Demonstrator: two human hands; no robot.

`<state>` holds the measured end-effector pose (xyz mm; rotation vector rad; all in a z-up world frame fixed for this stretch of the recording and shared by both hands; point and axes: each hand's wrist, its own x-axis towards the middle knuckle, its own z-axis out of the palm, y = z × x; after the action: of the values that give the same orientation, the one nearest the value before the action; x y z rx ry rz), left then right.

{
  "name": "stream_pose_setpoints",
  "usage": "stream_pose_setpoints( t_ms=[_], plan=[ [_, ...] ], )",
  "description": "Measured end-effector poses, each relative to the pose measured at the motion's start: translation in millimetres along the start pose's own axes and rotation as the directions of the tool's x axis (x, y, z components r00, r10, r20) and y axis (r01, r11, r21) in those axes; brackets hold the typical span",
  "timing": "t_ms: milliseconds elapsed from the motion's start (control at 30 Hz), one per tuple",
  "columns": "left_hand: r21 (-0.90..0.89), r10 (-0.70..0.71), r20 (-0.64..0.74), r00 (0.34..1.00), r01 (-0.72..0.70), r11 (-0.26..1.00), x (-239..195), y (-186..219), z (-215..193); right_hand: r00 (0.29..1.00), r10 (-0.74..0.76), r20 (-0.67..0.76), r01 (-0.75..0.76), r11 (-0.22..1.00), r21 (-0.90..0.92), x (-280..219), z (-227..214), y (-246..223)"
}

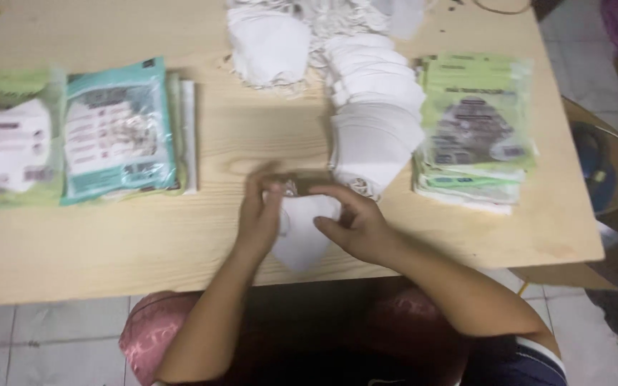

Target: Folding and stacking face masks for packaging

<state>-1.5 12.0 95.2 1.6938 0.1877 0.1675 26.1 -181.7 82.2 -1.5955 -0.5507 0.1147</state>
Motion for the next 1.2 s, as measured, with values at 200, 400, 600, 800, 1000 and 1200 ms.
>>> stream_pose_setpoints(
  t_ms=[200,400,600,800,1000,1200],
  plan=[
    [-0.520,-0.282,0.252,0.926,0.376,0.767,3.7,10.5,7.3,0.996,0.016,-0.084,0.004,0.972,0.234,-1.9,-28.9,13.8],
    [-0.570,-0.135,0.468,0.873,0.415,0.709,-11.2,-75.3,14.7,0.996,0.056,-0.067,-0.036,0.961,0.274,-3.9,-38.9,40.4],
    [-0.346,-0.223,0.167,0.960,0.269,0.899,1.9,-28.9,3.5,0.999,-0.024,-0.021,0.017,0.961,-0.277,17.2,-35.5,-8.1],
    [-0.670,-0.335,-0.068,0.940,0.206,0.713,6.7,-17.9,-11.2,0.964,-0.250,0.089,0.093,0.004,-0.996,32.6,-134.5,8.3],
    [-0.823,-0.250,-0.058,0.966,0.096,0.559,7.5,23.8,-43.7,0.859,0.411,-0.304,-0.223,-0.234,-0.946,12.4,-190.0,13.4],
    [-0.845,-0.251,-0.034,0.967,0.106,0.523,8.6,17.8,-55.1,0.905,0.341,-0.254,-0.171,-0.254,-0.952,-7.9,-227.3,57.5]
  ],
)
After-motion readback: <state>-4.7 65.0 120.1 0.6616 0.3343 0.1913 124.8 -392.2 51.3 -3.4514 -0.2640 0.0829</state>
